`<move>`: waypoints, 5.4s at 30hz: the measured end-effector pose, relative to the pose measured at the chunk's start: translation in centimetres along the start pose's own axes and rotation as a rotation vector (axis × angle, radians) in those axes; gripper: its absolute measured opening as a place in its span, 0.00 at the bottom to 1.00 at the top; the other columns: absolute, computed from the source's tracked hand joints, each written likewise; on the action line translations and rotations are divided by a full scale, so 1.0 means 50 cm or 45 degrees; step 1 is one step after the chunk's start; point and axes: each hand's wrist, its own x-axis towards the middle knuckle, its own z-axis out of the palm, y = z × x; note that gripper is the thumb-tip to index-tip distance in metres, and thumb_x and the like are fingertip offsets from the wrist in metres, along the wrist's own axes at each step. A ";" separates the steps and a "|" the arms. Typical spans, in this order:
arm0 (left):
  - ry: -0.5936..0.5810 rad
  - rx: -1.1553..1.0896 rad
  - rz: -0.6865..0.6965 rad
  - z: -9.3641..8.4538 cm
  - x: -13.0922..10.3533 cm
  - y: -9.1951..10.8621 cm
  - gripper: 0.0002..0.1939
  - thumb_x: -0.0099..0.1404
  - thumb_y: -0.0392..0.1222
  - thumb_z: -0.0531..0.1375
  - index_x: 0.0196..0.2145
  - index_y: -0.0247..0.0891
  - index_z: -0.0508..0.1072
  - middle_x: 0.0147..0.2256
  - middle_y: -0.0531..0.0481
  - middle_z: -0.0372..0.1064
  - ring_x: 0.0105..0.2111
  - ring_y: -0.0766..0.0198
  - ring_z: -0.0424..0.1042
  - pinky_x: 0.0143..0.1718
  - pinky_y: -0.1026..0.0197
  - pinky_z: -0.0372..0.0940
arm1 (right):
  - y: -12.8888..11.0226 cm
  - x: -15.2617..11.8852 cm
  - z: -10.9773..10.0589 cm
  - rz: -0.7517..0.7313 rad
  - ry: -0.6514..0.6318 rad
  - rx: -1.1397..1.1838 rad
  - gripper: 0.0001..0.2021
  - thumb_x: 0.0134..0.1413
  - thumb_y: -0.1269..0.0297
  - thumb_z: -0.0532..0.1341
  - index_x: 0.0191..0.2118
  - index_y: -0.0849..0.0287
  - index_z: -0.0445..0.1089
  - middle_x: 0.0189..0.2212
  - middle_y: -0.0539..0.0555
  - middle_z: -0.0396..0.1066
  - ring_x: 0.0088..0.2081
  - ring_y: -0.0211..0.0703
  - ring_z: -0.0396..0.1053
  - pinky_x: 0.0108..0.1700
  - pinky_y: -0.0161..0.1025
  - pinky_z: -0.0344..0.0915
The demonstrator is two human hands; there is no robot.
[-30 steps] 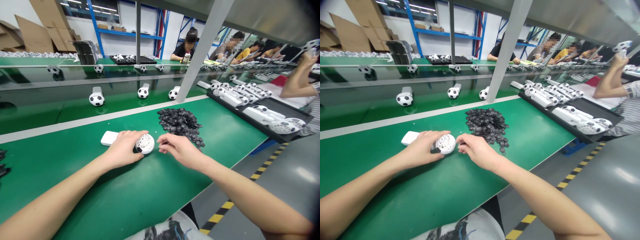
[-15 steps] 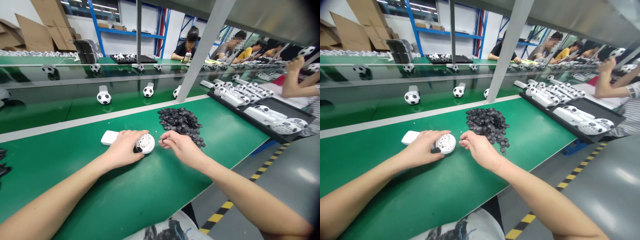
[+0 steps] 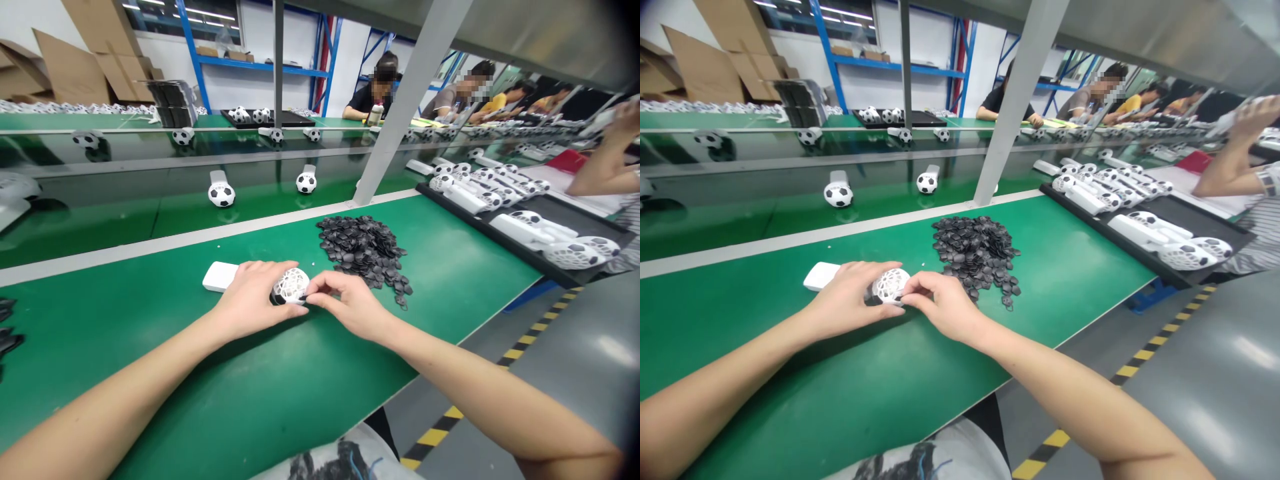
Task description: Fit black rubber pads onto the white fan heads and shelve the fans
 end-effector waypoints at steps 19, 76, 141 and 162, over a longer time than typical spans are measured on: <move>0.085 -0.142 -0.099 0.003 0.013 0.020 0.24 0.50 0.52 0.61 0.44 0.42 0.69 0.41 0.50 0.71 0.40 0.54 0.67 0.43 0.52 0.58 | 0.028 0.026 0.013 0.191 -0.103 0.430 0.13 0.46 0.68 0.62 0.38 0.58 0.58 0.41 0.53 0.63 0.45 0.41 0.65 0.45 0.41 0.63; -0.215 -0.399 0.062 -0.009 0.001 -0.021 0.25 0.51 0.38 0.57 0.48 0.43 0.61 0.58 0.46 0.50 0.62 0.54 0.34 0.58 0.47 0.44 | 0.018 0.030 -0.064 -0.193 -0.342 -0.740 0.09 0.56 0.73 0.53 0.38 0.59 0.69 0.33 0.53 0.67 0.37 0.40 0.65 0.40 0.37 0.62; -0.114 -0.557 -0.009 0.002 0.008 -0.016 0.20 0.51 0.43 0.60 0.42 0.40 0.61 0.55 0.44 0.52 0.57 0.50 0.51 0.55 0.48 0.50 | 0.020 0.062 0.022 0.349 -0.375 0.827 0.11 0.43 0.66 0.65 0.28 0.62 0.61 0.22 0.45 0.63 0.25 0.31 0.63 0.30 0.32 0.63; -0.027 -0.695 0.011 0.015 -0.002 -0.020 0.23 0.51 0.37 0.59 0.45 0.38 0.57 0.51 0.42 0.57 0.49 0.53 0.62 0.49 0.51 0.57 | 0.039 0.038 0.063 0.267 -0.242 0.792 0.13 0.50 0.59 0.60 0.32 0.58 0.54 0.22 0.43 0.61 0.22 0.30 0.64 0.26 0.31 0.67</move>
